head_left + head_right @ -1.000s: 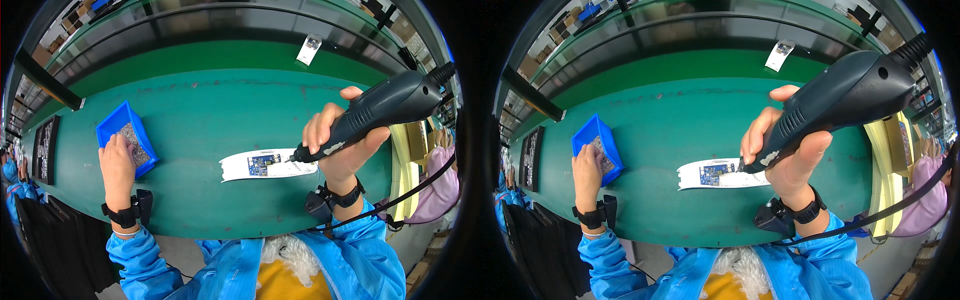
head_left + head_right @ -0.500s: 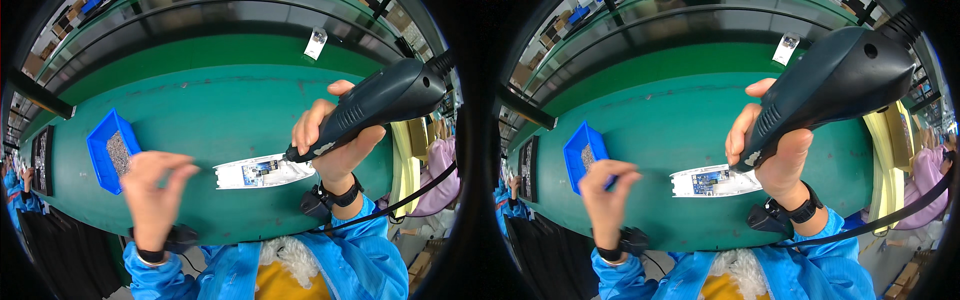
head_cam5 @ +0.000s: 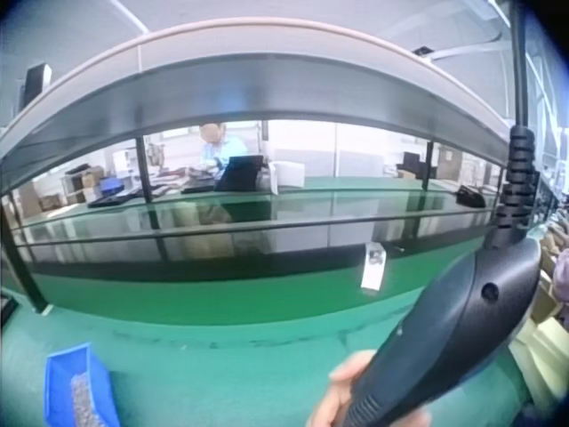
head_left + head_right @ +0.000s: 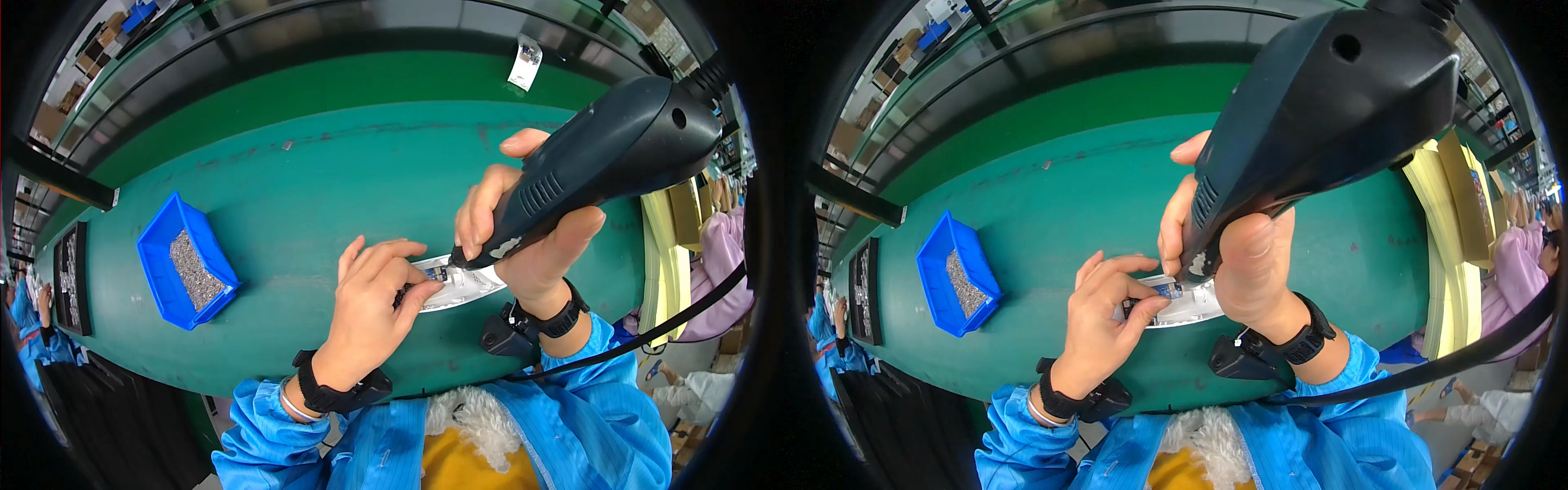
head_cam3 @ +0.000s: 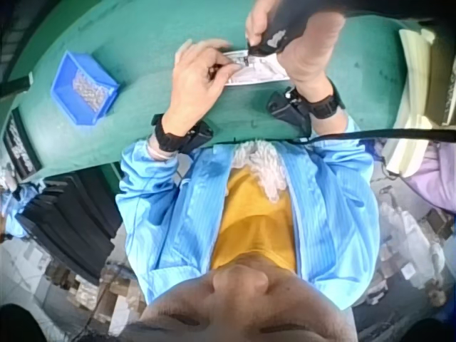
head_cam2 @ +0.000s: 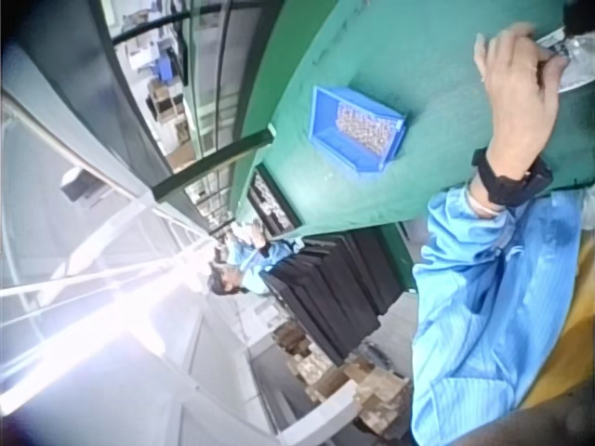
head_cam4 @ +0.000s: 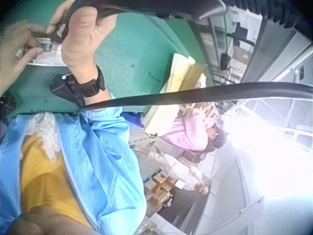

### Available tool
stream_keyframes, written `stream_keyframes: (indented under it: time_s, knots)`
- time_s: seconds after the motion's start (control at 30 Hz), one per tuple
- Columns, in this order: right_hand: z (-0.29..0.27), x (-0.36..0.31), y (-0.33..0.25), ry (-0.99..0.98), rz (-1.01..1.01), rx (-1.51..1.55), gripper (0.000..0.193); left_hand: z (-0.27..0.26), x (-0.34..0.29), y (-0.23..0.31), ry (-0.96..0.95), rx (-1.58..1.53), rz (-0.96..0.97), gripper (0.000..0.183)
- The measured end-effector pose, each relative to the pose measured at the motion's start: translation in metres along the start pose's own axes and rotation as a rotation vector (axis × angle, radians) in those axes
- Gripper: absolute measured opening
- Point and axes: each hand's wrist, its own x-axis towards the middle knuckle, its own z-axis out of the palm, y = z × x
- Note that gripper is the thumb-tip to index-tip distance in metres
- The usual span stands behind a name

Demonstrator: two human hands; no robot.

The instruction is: Manually assemble components into plastic housing using an electric screwdriver on a production line.

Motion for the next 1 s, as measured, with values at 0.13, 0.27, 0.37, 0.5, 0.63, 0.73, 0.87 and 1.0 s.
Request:
stream_keyframes:
  time_s: [0.13,0.27,0.37,0.5,0.63,0.73,0.87,1.0]
  knots:
    - [-0.002,-0.001,-0.004,0.005,0.01,-0.001,0.087,0.005,0.0,0.002,-0.057,-0.025,-0.023,0.013]
    - [-0.005,-0.003,-0.007,-0.004,0.038,-0.028,0.088,0.008,0.0,0.005,-0.034,-0.054,0.011,0.014]
    - [-0.007,-0.005,-0.008,-0.022,0.045,-0.048,0.089,0.009,0.0,0.007,-0.032,-0.09,-0.005,0.014]
    - [-0.006,-0.006,-0.012,-0.025,0.06,-0.062,0.091,0.011,-0.001,0.008,-0.034,-0.118,-0.016,0.013]
    - [0.0,-0.007,-0.013,0.026,0.062,-0.036,0.093,0.011,-0.001,0.008,-0.036,-0.127,-0.01,0.013]
    - [0.0,-0.009,-0.013,0.015,0.074,-0.039,0.093,0.014,-0.001,0.008,0.0,-0.102,0.038,0.015]
    - [0.003,-0.01,-0.013,-0.005,0.069,-0.014,0.089,0.016,-0.003,0.006,0.023,-0.088,0.071,0.015]
    - [0.001,-0.01,-0.011,-0.037,0.068,-0.014,0.085,0.015,-0.005,0.004,-0.044,-0.097,0.048,0.013]
